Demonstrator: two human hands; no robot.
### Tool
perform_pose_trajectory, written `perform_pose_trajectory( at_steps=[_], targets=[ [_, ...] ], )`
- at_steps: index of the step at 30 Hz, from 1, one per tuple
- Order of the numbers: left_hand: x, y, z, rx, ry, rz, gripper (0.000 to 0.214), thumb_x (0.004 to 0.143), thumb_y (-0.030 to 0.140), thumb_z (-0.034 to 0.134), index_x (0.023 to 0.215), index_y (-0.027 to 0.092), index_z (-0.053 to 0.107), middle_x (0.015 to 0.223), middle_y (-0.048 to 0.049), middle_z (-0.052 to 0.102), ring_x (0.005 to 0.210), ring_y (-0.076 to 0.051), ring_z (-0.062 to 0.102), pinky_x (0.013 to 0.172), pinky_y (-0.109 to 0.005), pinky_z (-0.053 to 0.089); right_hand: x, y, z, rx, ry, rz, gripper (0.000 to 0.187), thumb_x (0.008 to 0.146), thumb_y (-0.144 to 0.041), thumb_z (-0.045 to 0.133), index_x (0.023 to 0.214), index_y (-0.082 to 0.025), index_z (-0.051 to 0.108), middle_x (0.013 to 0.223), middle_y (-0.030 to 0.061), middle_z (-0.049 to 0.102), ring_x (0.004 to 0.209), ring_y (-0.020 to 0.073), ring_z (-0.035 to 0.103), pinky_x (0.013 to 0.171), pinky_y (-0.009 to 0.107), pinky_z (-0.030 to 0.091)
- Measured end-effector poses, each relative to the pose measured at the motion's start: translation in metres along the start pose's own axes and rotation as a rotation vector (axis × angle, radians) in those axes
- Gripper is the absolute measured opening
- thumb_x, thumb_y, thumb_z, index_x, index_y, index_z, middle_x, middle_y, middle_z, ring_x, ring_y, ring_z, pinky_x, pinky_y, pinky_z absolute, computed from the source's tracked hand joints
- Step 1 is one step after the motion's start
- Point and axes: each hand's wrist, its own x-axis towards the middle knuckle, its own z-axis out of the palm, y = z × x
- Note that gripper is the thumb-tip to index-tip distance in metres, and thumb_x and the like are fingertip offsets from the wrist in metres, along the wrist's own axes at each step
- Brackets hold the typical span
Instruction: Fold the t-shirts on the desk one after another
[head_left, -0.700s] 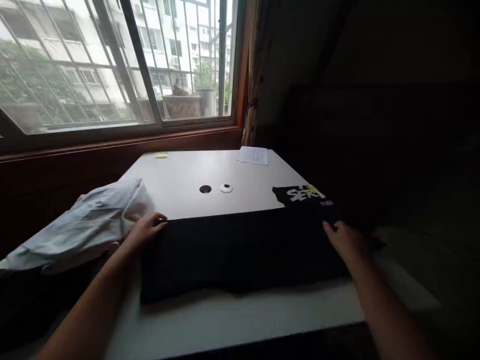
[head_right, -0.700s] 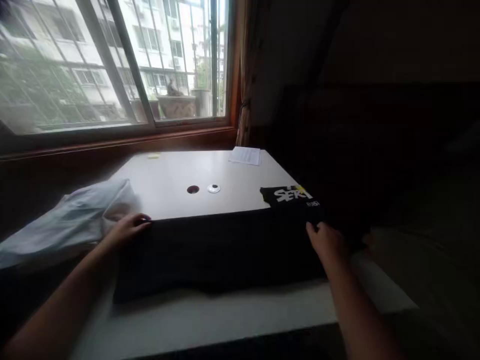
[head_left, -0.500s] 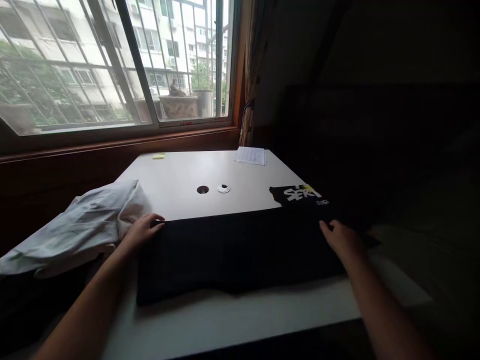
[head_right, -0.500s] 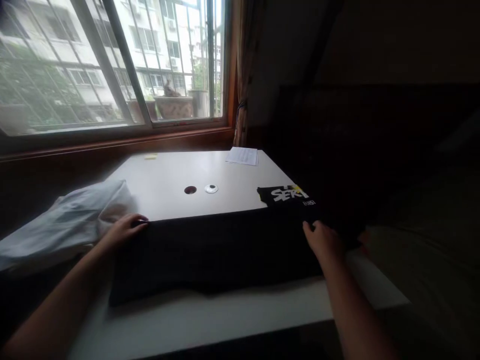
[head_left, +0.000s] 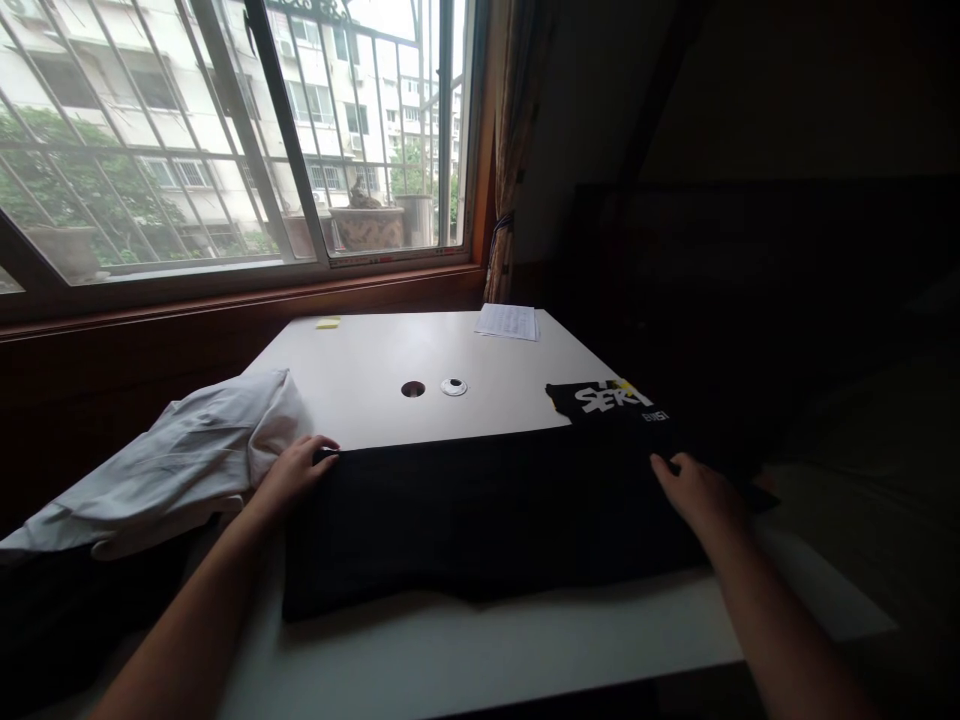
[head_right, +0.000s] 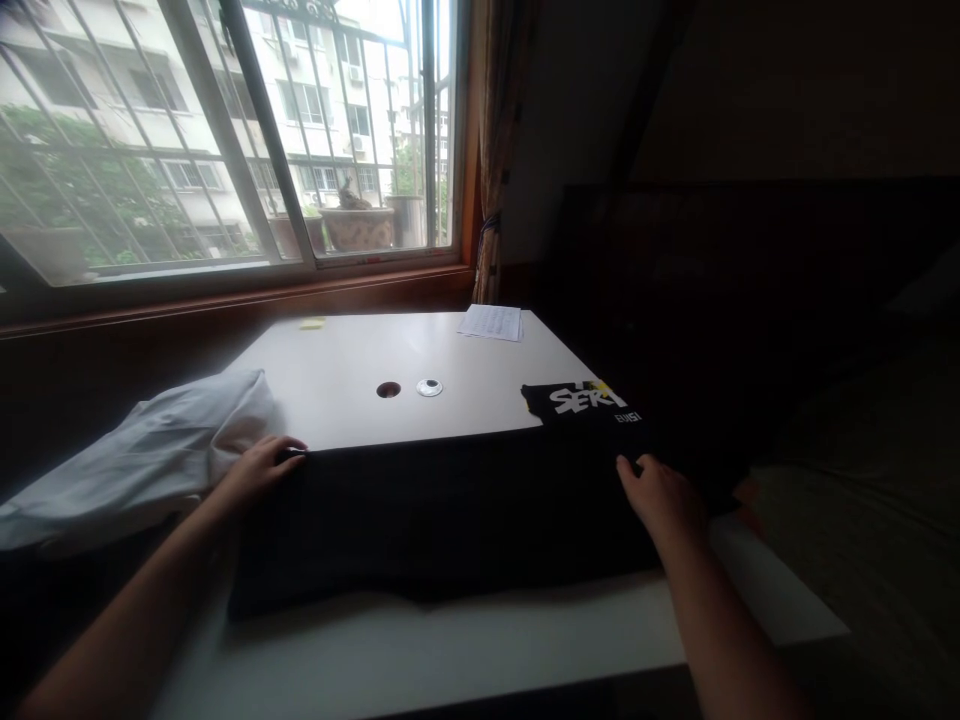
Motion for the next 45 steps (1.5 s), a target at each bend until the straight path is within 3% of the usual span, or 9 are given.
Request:
perform_pose_trajectory(
  at_steps=[15,45],
  targets=[
    [-0.001,-0.001,0.003,-0.013,0.041,0.008,0.040,0.084,0.054,0.054,0.103,0.022,0.070,0.105,-0.0094,0.070,0.102,-0.030,0.068,0.096,-0.043,0.051,0.002,0.003,0.004,0.022,0.024,-0.015,0.062,0.097,-0.060,0.030,0.108,-0.015,0.071,0.104,0.0198,0.075,0.090,0.0364,0.071,0.073,0.043,0.053],
    [-0.004,0.004,0.000,-0.010,0.009,0.009,0.037,0.087,0.049,0.052,0.104,0.022,0.070,0.109,-0.0103,0.069,0.104,-0.029,0.067,0.097,-0.043,0.051,0.007,0.007,0.011,0.049,0.066,-0.035,0.055,0.095,-0.057,0.035,0.104,-0.016,0.071,0.101,0.0171,0.076,0.091,0.0356,0.072,0.073,0.041,0.052]
  ],
)
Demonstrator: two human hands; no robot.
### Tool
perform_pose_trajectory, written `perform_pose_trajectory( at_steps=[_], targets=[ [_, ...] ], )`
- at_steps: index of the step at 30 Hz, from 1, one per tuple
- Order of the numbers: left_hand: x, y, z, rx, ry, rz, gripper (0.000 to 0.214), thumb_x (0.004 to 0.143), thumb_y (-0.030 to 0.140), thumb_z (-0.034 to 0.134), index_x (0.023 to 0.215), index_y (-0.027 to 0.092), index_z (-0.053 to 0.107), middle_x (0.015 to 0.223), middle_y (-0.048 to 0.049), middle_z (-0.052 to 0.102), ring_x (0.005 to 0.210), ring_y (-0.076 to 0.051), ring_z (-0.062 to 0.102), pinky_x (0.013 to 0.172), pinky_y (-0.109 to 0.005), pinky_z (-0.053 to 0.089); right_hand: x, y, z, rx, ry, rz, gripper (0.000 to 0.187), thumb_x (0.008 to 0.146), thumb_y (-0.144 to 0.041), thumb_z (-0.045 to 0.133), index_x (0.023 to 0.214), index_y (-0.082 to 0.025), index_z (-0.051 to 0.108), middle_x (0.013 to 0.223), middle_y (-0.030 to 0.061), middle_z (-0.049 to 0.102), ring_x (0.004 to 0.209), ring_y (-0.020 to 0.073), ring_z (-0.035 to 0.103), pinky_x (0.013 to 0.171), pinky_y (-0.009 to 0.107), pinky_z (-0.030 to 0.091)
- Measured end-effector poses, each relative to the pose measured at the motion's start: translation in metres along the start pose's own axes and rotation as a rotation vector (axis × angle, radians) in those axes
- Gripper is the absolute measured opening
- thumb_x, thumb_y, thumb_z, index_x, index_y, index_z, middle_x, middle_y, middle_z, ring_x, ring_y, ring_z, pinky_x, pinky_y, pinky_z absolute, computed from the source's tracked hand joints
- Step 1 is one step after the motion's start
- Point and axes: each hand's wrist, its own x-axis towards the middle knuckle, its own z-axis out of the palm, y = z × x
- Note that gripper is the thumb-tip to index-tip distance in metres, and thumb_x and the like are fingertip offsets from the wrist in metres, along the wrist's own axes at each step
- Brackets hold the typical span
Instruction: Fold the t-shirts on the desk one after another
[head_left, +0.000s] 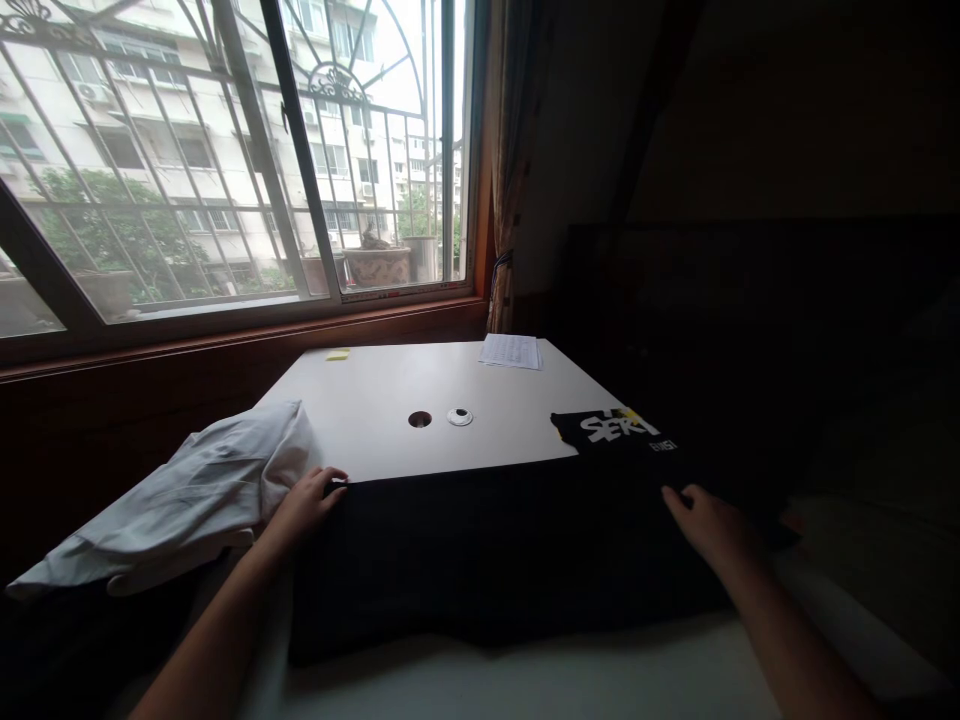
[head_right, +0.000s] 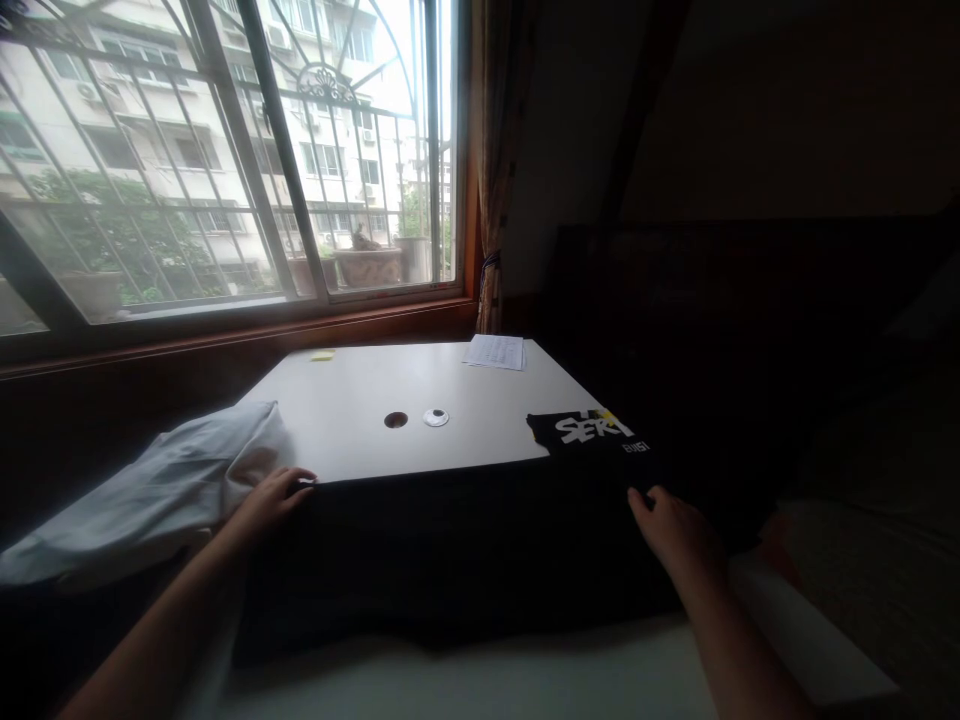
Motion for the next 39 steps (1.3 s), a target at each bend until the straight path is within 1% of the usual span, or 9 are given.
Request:
perform_pose_trajectory(
  at_steps=[4,9,16,25,29,32,34,36,39],
  targets=[
    [0.000,0.001,-0.001,-0.004,-0.003,-0.006,0.036,0.087,0.048,0.052,0.106,0.023,0.069,0.110,-0.0105,0.069,0.105,-0.029,0.068,0.098,-0.043,0.051,-0.001,-0.002,-0.002,0.014,-0.003,0.000,0.053,0.095,-0.056,0.036,0.099,-0.017,0.071,0.096,0.0169,0.077,0.089,0.0354,0.072,0.072,0.041,0.052],
    [0.001,-0.002,0.001,-0.008,0.011,-0.006,0.038,0.086,0.049,0.053,0.106,0.022,0.069,0.111,-0.0112,0.069,0.106,-0.030,0.068,0.097,-0.044,0.052,-0.002,-0.003,-0.005,0.020,-0.028,0.020,0.054,0.095,-0.058,0.034,0.102,-0.018,0.071,0.100,0.0171,0.076,0.090,0.0359,0.072,0.073,0.042,0.052],
    [0.001,-0.005,0.002,-0.024,0.022,0.006,0.038,0.087,0.051,0.053,0.106,0.023,0.069,0.111,-0.0100,0.070,0.106,-0.029,0.068,0.097,-0.043,0.052,-0.004,-0.003,-0.005,0.014,-0.010,-0.008,0.050,0.097,-0.053,0.033,0.093,-0.019,0.070,0.094,0.0157,0.076,0.085,0.0342,0.071,0.070,0.040,0.050],
    [0.000,-0.001,0.001,-0.011,0.019,-0.009,0.039,0.085,0.051,0.053,0.106,0.022,0.070,0.110,-0.0114,0.070,0.105,-0.030,0.068,0.097,-0.043,0.052,-0.003,-0.004,-0.006,0.027,0.001,0.003,0.047,0.096,-0.052,0.036,0.092,-0.019,0.070,0.095,0.0148,0.077,0.084,0.0332,0.072,0.069,0.040,0.050],
    [0.000,0.002,0.000,-0.005,0.013,-0.021,0.039,0.085,0.051,0.053,0.106,0.023,0.069,0.109,-0.0108,0.071,0.103,-0.030,0.069,0.096,-0.043,0.053,-0.005,-0.005,-0.007,0.018,0.006,-0.019,0.048,0.097,-0.051,0.033,0.090,-0.020,0.069,0.095,0.0144,0.077,0.085,0.0328,0.072,0.070,0.039,0.050],
    [0.000,0.002,-0.001,-0.004,0.010,-0.018,0.040,0.084,0.052,0.053,0.106,0.023,0.069,0.109,-0.0110,0.071,0.103,-0.030,0.069,0.096,-0.043,0.053,-0.007,-0.007,-0.010,0.002,-0.020,-0.010,0.048,0.098,-0.051,0.031,0.089,-0.021,0.068,0.096,0.0140,0.076,0.087,0.0328,0.071,0.070,0.038,0.049],
    [0.000,0.002,-0.002,-0.003,0.008,-0.014,0.041,0.084,0.053,0.053,0.108,0.023,0.069,0.110,-0.0113,0.070,0.103,-0.030,0.069,0.096,-0.043,0.053,-0.008,-0.009,-0.013,-0.001,-0.042,0.008,0.049,0.099,-0.052,0.030,0.091,-0.021,0.067,0.099,0.0139,0.076,0.089,0.0325,0.071,0.071,0.038,0.049],
    [0.000,0.000,-0.001,-0.003,0.007,-0.013,0.042,0.084,0.053,0.053,0.109,0.022,0.069,0.111,-0.0117,0.070,0.104,-0.030,0.069,0.096,-0.042,0.053,-0.009,-0.010,-0.014,-0.003,-0.058,0.016,0.049,0.100,-0.052,0.029,0.094,-0.021,0.067,0.103,0.0142,0.075,0.090,0.0324,0.071,0.072,0.038,0.049],
    [0.001,-0.004,0.001,-0.004,0.013,-0.003,0.042,0.085,0.052,0.053,0.110,0.022,0.068,0.113,-0.0118,0.070,0.105,-0.030,0.069,0.096,-0.043,0.052,-0.009,-0.010,-0.014,-0.006,-0.067,0.008,0.050,0.100,-0.052,0.028,0.095,-0.020,0.066,0.103,0.0146,0.075,0.092,0.0325,0.070,0.073,0.039,0.049]
  ],
)
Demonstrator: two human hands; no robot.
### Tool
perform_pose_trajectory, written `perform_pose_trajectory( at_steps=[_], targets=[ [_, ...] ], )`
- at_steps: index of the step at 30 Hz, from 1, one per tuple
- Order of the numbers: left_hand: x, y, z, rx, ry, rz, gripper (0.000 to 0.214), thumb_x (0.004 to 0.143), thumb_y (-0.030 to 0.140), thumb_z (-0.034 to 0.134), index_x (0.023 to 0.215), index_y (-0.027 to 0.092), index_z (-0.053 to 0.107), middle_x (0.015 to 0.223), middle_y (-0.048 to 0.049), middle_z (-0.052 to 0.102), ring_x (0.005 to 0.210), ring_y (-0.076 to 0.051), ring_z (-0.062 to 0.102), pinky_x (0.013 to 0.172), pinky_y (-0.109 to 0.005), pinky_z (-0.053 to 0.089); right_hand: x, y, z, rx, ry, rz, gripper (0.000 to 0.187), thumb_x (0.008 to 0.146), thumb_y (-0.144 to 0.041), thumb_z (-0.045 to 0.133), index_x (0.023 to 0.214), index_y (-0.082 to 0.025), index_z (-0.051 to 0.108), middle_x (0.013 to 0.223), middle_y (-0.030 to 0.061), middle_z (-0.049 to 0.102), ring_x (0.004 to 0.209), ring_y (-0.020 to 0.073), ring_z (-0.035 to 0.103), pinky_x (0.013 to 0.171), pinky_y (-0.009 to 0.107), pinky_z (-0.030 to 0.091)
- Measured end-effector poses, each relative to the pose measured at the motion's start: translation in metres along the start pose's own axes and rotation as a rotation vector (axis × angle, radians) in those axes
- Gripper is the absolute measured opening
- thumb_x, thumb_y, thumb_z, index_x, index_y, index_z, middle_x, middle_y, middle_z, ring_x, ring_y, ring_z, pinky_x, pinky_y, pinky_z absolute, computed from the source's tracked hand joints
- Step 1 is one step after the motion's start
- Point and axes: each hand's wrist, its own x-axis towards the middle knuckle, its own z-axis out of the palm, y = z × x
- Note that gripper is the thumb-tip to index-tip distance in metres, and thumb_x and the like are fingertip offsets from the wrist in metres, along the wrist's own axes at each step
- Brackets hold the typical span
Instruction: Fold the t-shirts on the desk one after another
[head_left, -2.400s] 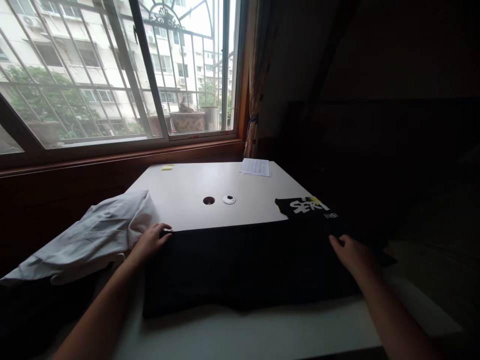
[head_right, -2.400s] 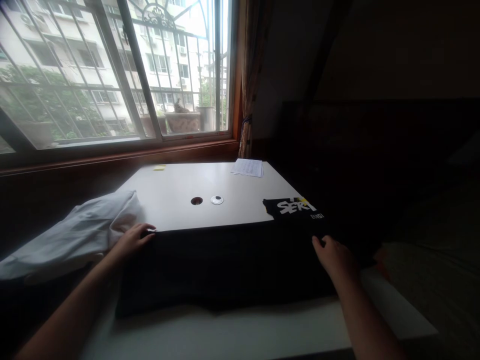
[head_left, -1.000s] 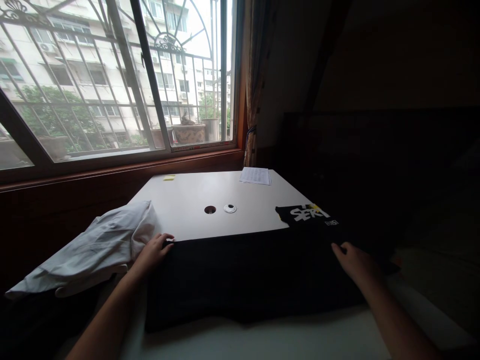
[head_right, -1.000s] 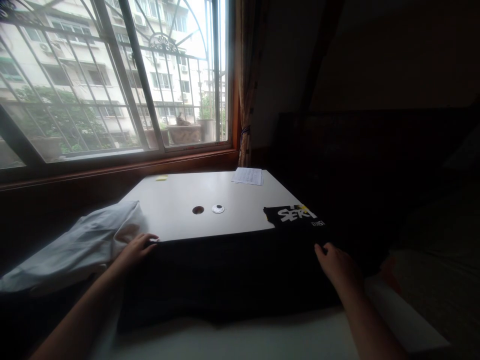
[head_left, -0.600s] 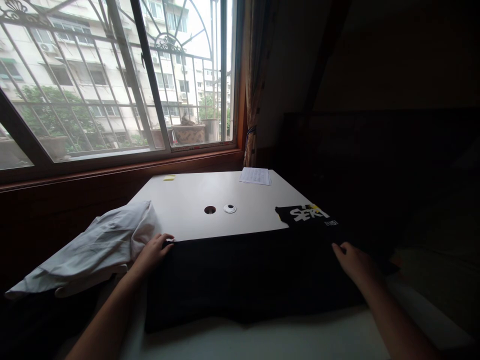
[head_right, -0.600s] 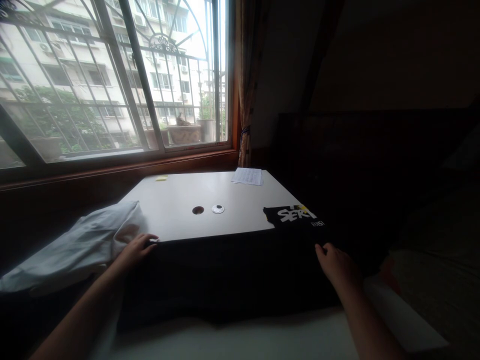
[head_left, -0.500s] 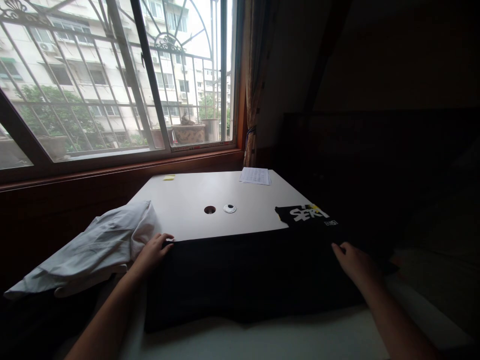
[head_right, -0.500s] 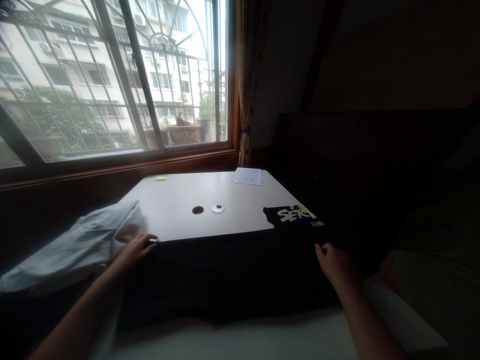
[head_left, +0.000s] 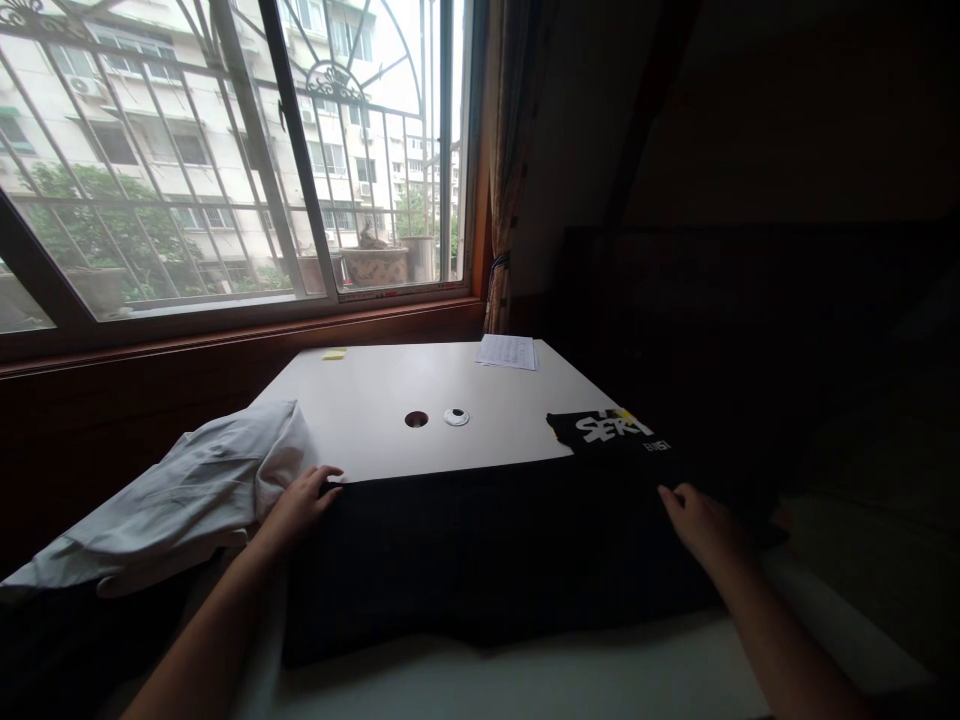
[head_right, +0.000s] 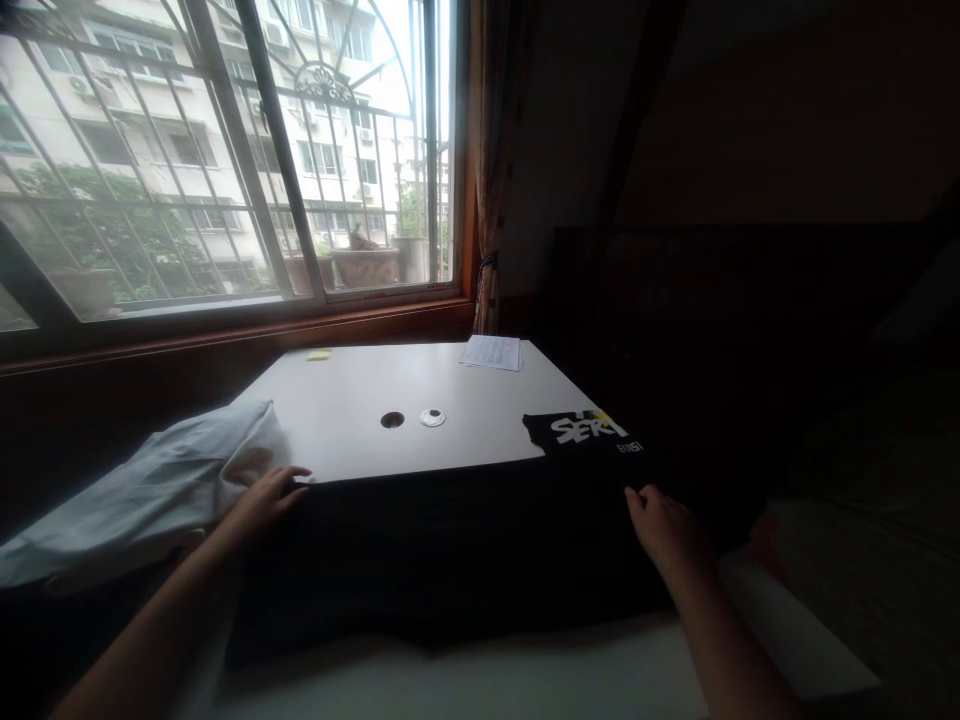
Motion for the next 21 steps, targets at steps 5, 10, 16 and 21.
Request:
perform_pose_trajectory(
  at_steps=[5,10,16,21],
  targets=[
    [0.000,-0.005,0.002,-0.009,0.016,0.020,0.041,0.086,0.051,0.053,0.110,0.022,0.068,0.112,-0.0110,0.070,0.104,-0.030,0.069,0.096,-0.043,0.052,0.000,0.001,0.001,-0.005,0.009,-0.011,0.050,0.101,-0.052,0.028,0.095,-0.020,0.066,0.103,0.0146,0.075,0.093,0.0326,0.070,0.074,0.039,0.049],
    [0.000,-0.003,0.002,-0.003,0.016,0.018,0.041,0.086,0.052,0.052,0.108,0.022,0.069,0.109,-0.0106,0.070,0.102,-0.030,0.069,0.095,-0.043,0.053,0.002,0.003,0.005,-0.009,0.023,-0.020,0.050,0.101,-0.051,0.028,0.092,-0.020,0.066,0.100,0.0144,0.075,0.087,0.0316,0.070,0.071,0.038,0.047],
    [0.000,0.000,0.001,0.005,-0.012,-0.001,0.043,0.086,0.052,0.050,0.109,0.021,0.069,0.112,-0.0118,0.070,0.103,-0.030,0.069,0.096,-0.044,0.052,0.005,0.006,0.009,-0.010,0.035,-0.027,0.050,0.100,-0.050,0.030,0.090,-0.019,0.067,0.095,0.0150,0.075,0.085,0.0317,0.070,0.069,0.038,0.045],
    [-0.001,0.002,0.000,0.009,-0.021,-0.003,0.043,0.087,0.052,0.050,0.110,0.021,0.069,0.113,-0.0112,0.069,0.105,-0.030,0.068,0.096,-0.043,0.051,0.006,0.007,0.010,-0.013,0.041,-0.037,0.050,0.100,-0.050,0.030,0.091,-0.020,0.068,0.094,0.0148,0.074,0.085,0.0318,0.069,0.071,0.039,0.045]
  ],
)
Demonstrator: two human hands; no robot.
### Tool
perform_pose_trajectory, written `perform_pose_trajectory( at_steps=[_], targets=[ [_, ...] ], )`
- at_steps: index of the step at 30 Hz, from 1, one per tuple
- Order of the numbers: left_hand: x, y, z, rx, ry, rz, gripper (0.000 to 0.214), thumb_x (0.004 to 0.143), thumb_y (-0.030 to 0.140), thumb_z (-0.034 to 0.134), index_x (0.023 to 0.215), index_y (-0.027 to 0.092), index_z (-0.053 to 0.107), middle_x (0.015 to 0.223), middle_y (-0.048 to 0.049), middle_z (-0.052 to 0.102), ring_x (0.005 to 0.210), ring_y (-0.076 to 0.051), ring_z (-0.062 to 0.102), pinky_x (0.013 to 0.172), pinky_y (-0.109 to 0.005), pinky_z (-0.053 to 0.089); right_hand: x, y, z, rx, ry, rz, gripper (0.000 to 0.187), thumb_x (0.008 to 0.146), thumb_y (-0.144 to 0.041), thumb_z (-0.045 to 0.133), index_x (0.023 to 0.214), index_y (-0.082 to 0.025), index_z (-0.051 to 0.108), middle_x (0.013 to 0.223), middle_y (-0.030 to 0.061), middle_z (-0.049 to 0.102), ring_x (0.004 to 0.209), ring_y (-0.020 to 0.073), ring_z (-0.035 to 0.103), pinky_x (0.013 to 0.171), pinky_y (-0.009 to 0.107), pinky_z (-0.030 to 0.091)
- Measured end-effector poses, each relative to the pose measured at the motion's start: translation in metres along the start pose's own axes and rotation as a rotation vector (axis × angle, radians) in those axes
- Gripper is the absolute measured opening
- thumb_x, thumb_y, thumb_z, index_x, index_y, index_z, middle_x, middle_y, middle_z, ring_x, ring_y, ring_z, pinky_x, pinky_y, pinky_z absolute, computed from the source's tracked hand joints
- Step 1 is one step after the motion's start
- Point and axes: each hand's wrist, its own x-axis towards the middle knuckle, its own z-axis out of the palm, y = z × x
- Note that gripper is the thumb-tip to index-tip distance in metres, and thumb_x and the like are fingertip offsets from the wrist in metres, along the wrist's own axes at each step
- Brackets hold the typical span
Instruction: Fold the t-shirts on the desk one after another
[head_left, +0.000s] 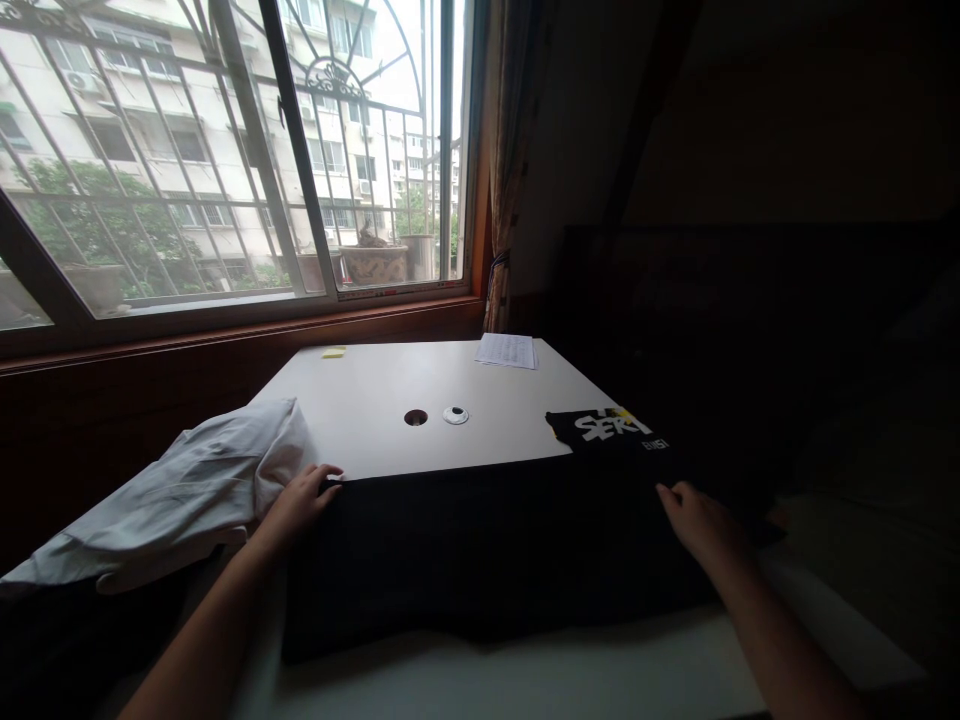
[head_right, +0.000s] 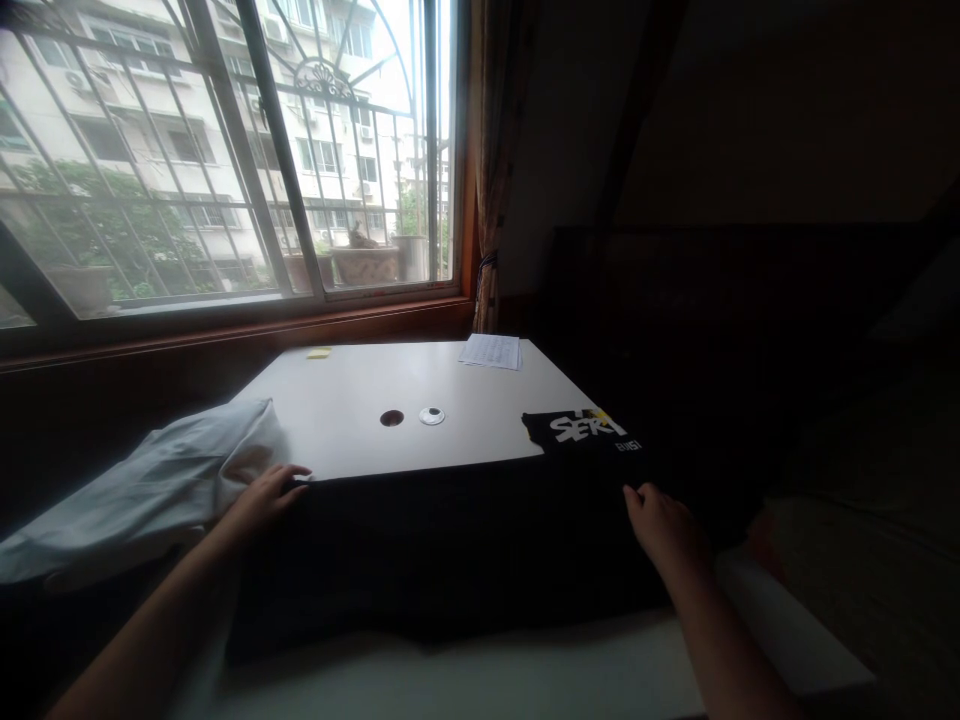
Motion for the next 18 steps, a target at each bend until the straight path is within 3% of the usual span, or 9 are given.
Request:
perform_pose_trajectory(
  at_steps=[11,18],
  targets=[
    [0.001,-0.001,0.000,0.016,-0.012,-0.002,0.042,0.088,0.051,0.049,0.109,0.021,0.070,0.110,-0.0114,0.069,0.105,-0.029,0.068,0.097,-0.042,0.051,0.004,0.003,-0.002,0.056,-0.043,0.046,0.052,0.098,-0.054,0.031,0.098,-0.019,0.069,0.099,0.0154,0.074,0.091,0.0340,0.070,0.074,0.040,0.048],
    [0.002,-0.005,0.002,-0.002,0.006,0.011,0.044,0.087,0.052,0.050,0.109,0.020,0.070,0.112,-0.0127,0.070,0.107,-0.031,0.068,0.099,-0.044,0.050,0.000,0.013,-0.024,0.314,-0.140,0.060,0.053,0.084,-0.063,0.055,0.096,-0.014,0.073,0.099,0.0191,0.076,0.093,0.0371,0.072,0.082,0.044,0.055]
  ],
)
